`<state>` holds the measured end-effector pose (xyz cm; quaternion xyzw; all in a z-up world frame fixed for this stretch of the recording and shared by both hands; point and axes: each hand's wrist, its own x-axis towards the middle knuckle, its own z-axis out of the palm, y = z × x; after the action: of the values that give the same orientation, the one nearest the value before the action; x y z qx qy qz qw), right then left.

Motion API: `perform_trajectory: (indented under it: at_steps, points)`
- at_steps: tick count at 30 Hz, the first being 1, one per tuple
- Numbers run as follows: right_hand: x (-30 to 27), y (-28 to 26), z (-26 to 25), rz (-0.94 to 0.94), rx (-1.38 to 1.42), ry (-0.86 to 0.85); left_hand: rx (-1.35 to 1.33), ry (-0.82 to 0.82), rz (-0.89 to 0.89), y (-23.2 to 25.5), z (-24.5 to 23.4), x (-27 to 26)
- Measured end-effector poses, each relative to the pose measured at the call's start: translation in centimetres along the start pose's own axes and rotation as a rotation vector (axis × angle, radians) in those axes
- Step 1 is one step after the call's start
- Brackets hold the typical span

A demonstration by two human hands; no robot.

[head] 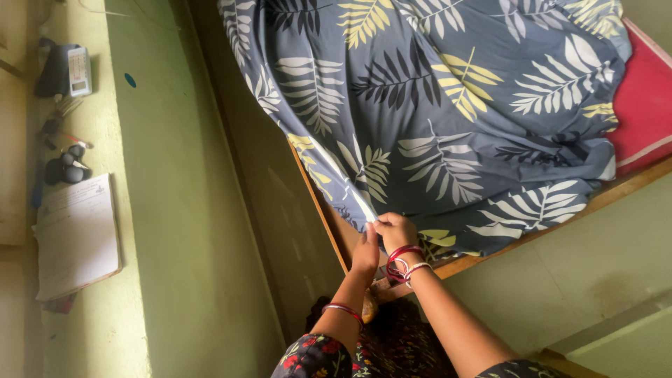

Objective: The person secures a patterned bedsheet onto a mattress by pulling the fabric over the corners and tucking the edges under the mattress.

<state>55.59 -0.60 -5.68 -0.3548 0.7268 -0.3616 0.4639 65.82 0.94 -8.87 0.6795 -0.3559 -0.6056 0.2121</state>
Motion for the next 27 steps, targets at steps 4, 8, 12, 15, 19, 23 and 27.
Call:
perform_trajectory:
  at_steps: [4,8,12,15,19,23,27]
  points:
    - [-0.7,-2.5,-0.8,-0.025,-0.098,-0.045,-0.59,-0.027,-0.195,1.9,-0.3,1.2]
    - [-0.9,-4.5,-1.6,-0.061,-0.17,-0.086,-0.574,0.232,-0.061,2.8,0.5,3.2]
    - [-1.0,-5.4,-1.7,-0.226,-0.096,-0.101,-0.497,0.544,0.013,4.4,1.1,2.5]
    - [0.1,-4.2,-2.7,-0.283,-0.052,-0.047,-0.833,0.586,0.128,6.1,-0.6,3.0]
    - [3.3,1.3,-3.4,-0.134,-0.008,0.053,-0.843,0.56,0.231,12.1,-3.0,2.8]
    - [5.1,6.4,-4.4,0.091,-0.171,0.287,-0.994,0.495,0.145,19.7,-5.4,-0.6]
    - [5.6,8.8,-7.2,0.552,-0.074,0.275,-1.131,0.346,0.15,23.7,-8.2,-3.6]
